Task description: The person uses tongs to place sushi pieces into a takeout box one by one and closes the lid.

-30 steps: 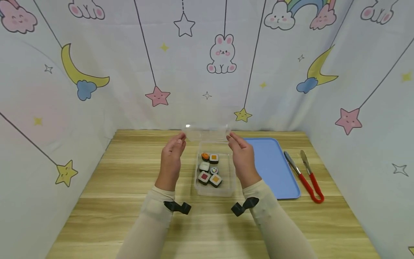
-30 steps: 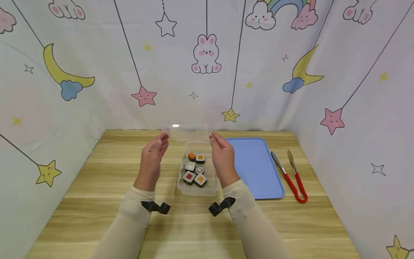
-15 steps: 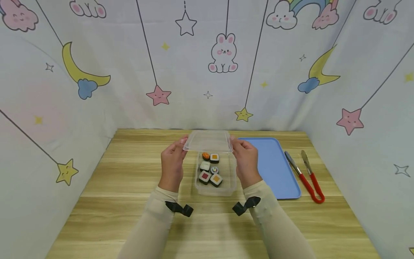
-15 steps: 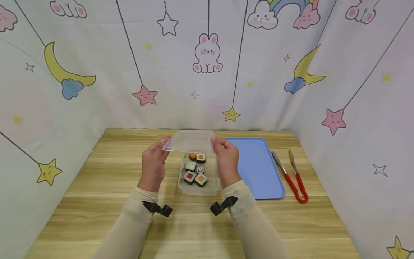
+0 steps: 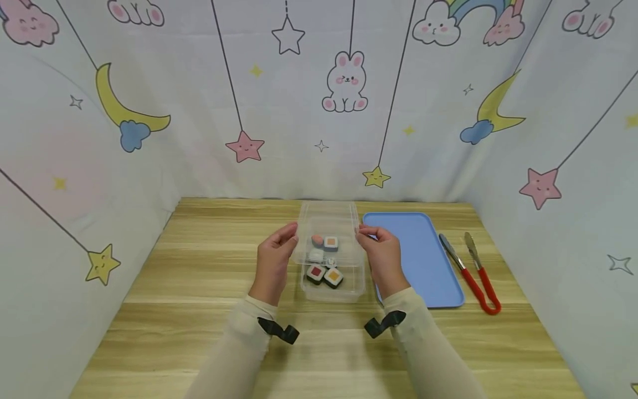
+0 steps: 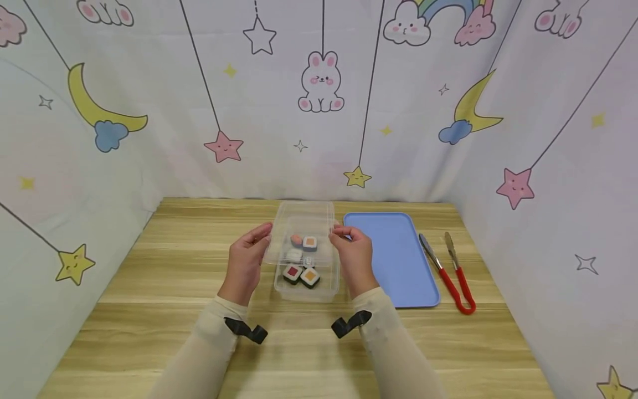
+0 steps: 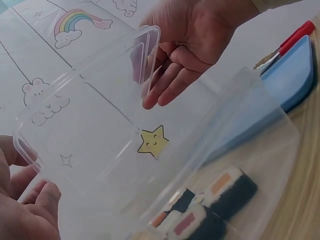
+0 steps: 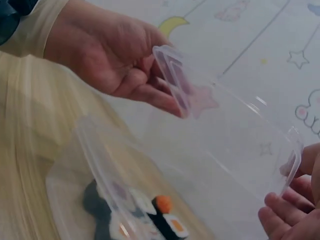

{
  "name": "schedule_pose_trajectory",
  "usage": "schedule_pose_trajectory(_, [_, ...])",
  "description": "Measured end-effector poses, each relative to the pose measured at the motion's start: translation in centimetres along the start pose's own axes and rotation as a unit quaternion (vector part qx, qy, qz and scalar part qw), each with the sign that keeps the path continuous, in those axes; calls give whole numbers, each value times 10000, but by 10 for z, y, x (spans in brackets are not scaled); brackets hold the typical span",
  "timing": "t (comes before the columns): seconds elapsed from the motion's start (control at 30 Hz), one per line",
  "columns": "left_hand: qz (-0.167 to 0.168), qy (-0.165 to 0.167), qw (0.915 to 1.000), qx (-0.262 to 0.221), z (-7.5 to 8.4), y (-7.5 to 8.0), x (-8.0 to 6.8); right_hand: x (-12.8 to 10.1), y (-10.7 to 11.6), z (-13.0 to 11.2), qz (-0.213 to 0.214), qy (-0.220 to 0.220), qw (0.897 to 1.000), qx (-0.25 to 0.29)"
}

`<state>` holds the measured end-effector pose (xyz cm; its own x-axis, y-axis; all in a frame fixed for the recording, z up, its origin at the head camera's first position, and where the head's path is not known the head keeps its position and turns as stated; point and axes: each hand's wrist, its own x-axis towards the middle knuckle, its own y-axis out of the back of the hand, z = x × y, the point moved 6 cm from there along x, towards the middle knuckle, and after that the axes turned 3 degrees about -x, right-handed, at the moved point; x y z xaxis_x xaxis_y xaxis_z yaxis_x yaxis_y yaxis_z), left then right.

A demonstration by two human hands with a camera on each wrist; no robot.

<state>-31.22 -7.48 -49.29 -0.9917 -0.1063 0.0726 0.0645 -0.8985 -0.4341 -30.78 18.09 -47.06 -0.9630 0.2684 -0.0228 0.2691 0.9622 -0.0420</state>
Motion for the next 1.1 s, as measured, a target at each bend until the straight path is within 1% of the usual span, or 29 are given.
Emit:
schedule_pose_trajectory(0.1, [-82, -44, 9999, 57, -7, 1, -4, 0, 3, 9, 34, 72, 9998, -202])
schedule_pose_trajectory(0.17, [-121, -107, 9998, 91, -12, 1, -6, -2, 5, 15, 67, 202, 9988, -449])
schedule_pose_trajectory(0.3, [-146, -217, 9995, 159, -20, 2, -10, -9, 7, 21, 111, 629, 9928, -1015])
schedule_pose_trajectory(0.4, [-163, -166, 9995, 206, -26, 2, -12, -16, 9, 25, 163, 915, 9880, -1237])
schedule_pose_trajectory(0.57, [-152, -25, 9983, 553, -35, 4, -13, -21, 11, 35, 264, 1075, 9845, -1363])
schedule_pose_trajectory(0.7, [-193, 47, 9955, 931, -40, 5, -15, -23, 12, 39, 356, 1275, 9814, -1392])
schedule_pose_trajectory(0.87, [-231, -67, 9934, 1123, -41, 6, -16, -26, 12, 40, 449, 1520, 9770, -1425])
schedule_pose_trajectory(0.97, [-232, -139, 9922, 1219, -43, 7, -16, -28, 12, 44, 550, 1559, 9752, -1471])
schedule_pose_trajectory(1.1, [-190, -157, 9891, 1453, -46, 8, -15, -29, 12, 52, 633, 1516, 9761, -1426])
